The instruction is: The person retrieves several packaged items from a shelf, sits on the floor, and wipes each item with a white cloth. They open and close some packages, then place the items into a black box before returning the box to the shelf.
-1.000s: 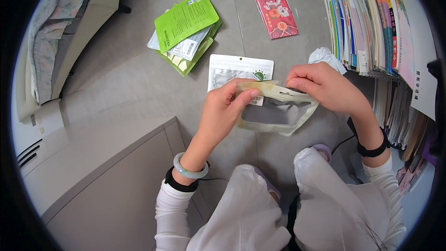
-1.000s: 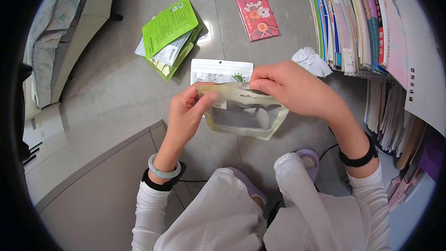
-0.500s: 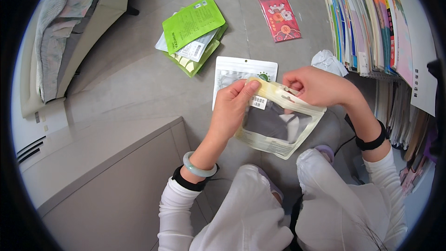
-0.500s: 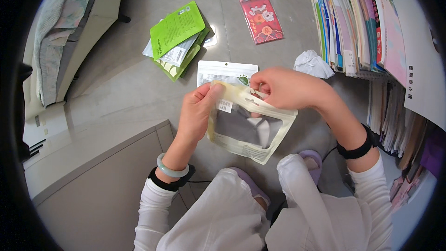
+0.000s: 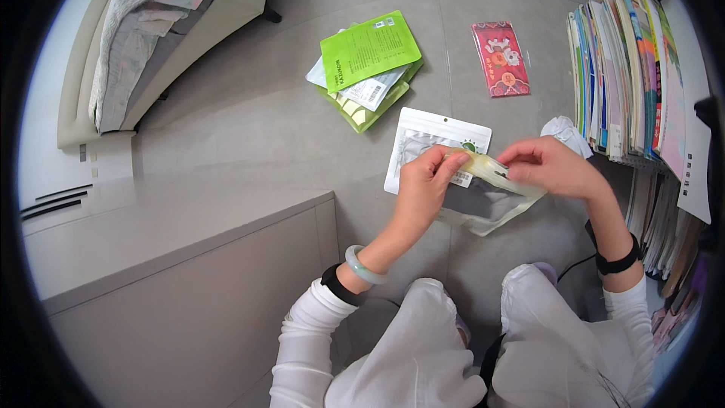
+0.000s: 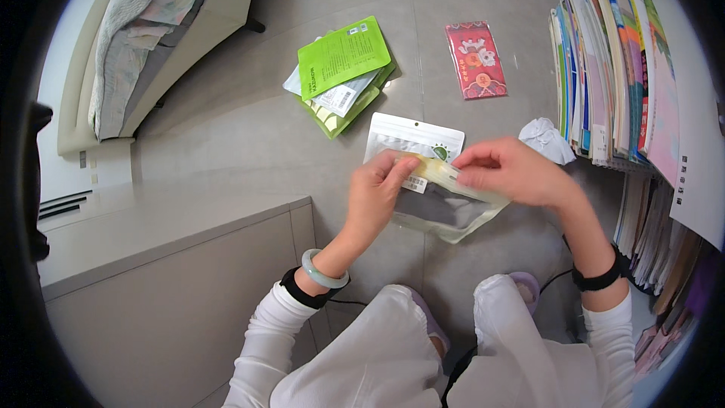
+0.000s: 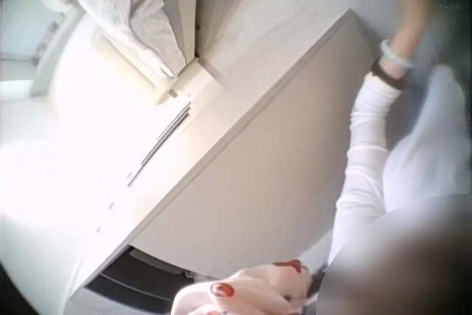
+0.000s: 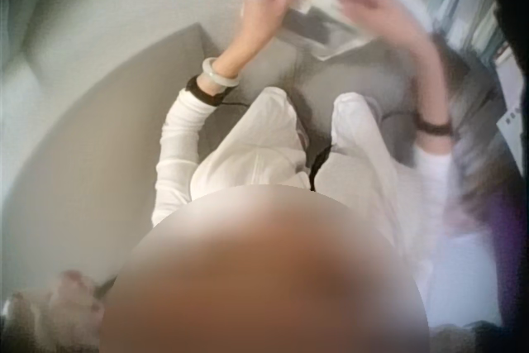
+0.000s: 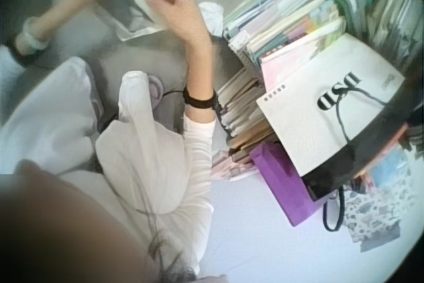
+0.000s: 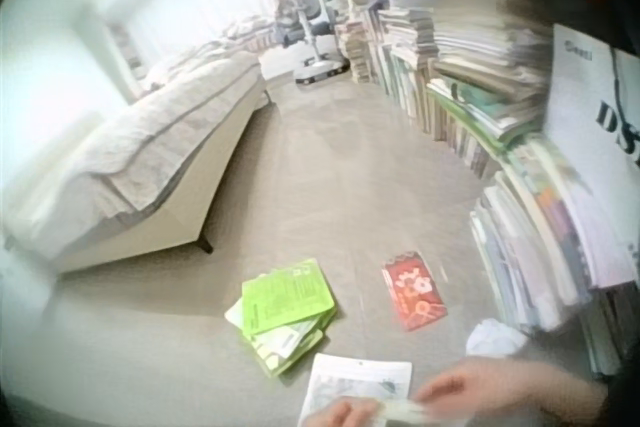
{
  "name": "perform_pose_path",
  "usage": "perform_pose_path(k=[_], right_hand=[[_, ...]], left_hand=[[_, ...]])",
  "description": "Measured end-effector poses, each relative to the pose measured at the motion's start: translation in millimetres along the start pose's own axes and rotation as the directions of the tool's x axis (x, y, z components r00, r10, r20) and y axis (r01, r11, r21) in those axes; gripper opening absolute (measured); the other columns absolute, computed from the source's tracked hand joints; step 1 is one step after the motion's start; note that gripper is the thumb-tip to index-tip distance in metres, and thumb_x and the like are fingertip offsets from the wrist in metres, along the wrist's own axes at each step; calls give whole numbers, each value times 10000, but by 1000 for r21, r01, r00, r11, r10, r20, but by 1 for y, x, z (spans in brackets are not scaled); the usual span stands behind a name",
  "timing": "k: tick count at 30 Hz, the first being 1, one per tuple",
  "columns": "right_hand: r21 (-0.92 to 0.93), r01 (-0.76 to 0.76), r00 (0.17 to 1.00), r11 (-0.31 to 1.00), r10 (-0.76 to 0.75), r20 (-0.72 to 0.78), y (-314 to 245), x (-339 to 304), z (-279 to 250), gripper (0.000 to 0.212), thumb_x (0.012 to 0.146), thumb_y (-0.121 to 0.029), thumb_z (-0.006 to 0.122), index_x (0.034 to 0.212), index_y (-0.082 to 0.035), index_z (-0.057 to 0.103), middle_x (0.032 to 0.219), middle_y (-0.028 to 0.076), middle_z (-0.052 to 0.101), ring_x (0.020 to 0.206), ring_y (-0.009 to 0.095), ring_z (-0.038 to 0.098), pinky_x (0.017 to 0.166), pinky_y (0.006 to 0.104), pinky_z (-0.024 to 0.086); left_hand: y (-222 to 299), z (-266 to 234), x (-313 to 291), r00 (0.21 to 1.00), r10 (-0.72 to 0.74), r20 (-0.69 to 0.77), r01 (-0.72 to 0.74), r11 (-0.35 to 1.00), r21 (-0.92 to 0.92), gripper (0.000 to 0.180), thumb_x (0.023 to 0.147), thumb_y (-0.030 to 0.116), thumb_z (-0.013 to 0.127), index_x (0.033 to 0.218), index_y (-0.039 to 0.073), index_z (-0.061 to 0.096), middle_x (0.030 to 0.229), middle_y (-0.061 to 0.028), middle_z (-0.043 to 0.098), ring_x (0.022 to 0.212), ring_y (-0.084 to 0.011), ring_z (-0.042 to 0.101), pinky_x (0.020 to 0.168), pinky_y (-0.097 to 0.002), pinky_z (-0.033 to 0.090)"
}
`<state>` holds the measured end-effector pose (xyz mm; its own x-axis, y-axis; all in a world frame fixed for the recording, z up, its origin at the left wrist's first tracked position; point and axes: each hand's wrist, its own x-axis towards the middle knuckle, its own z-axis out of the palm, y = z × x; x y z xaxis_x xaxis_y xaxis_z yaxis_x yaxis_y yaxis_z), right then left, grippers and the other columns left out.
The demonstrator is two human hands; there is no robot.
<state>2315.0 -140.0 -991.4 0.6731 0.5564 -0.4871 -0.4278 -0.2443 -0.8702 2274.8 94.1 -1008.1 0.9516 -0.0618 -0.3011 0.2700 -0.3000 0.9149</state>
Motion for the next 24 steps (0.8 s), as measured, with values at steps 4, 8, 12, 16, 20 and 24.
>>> perform_pose_path(k=[4, 8, 12, 16, 20, 24], right_hand=[[-344, 113, 980, 932, -162, -116, -4, -2, 13, 167, 872, -131, 690, 937, 23, 679, 642, 88, 596, 588, 106, 483, 568, 308, 420], [-407, 96, 979, 908, -159, -124, -7, -2, 15, 196, 874, -147, 696, 962, 25, 660, 677, 102, 601, 595, 134, 475, 577, 314, 416], [-356, 184, 971, 916, -226, -78, -8, -6, 13, 240, 869, -140, 706, 1040, 17, 645, 775, 103, 656, 704, 163, 596, 686, 307, 479], [-338, 298, 921, 893, -362, -144, -13, -9, 7, 325, 821, -81, 732, 1107, 0, 602, 899, 106, 687, 861, 202, 659, 815, 326, 504], [-352, 293, 921, 889, -362, -146, -17, -13, 6, 268, 803, -80, 729, 1032, 3, 617, 881, 121, 672, 808, 205, 643, 753, 332, 497], [-456, 125, 978, 881, -187, -93, -15, -13, 14, 167, 809, -132, 755, 900, -10, 686, 728, 103, 637, 709, 177, 625, 651, 313, 467]], left_hand=[[-5, -3, 4, 995, -33, 98, 44, 992, -115, 255, 966, 237, 650, 1029, -7, 692, 843, 13, 656, 761, -48, 528, 690, -229, 442], [-12, -9, 5, 963, -76, 257, 82, 997, -13, 279, 962, 247, 656, 1069, -9, 679, 905, 9, 669, 813, -59, 551, 738, -236, 453], [-18, -8, 3, 977, -41, 210, 93, 965, -245, 249, 943, 213, 679, 1062, -5, 682, 861, 7, 672, 776, -44, 547, 707, -236, 461], [-18, -11, 5, 972, -148, 182, 211, 894, -395, 273, 973, 223, 648, 1117, -7, 677, 982, 2, 693, 868, -50, 582, 801, -234, 470], [-13, -15, 6, 984, -91, 156, 153, 880, -451, 251, 970, 219, 652, 1088, 0, 680, 947, 9, 689, 841, -50, 581, 772, -230, 468], [-7, -9, -2, 990, 64, 127, -29, 965, -262, 222, 940, 210, 684, 999, -4, 681, 832, 9, 657, 748, -48, 537, 675, -226, 441]])
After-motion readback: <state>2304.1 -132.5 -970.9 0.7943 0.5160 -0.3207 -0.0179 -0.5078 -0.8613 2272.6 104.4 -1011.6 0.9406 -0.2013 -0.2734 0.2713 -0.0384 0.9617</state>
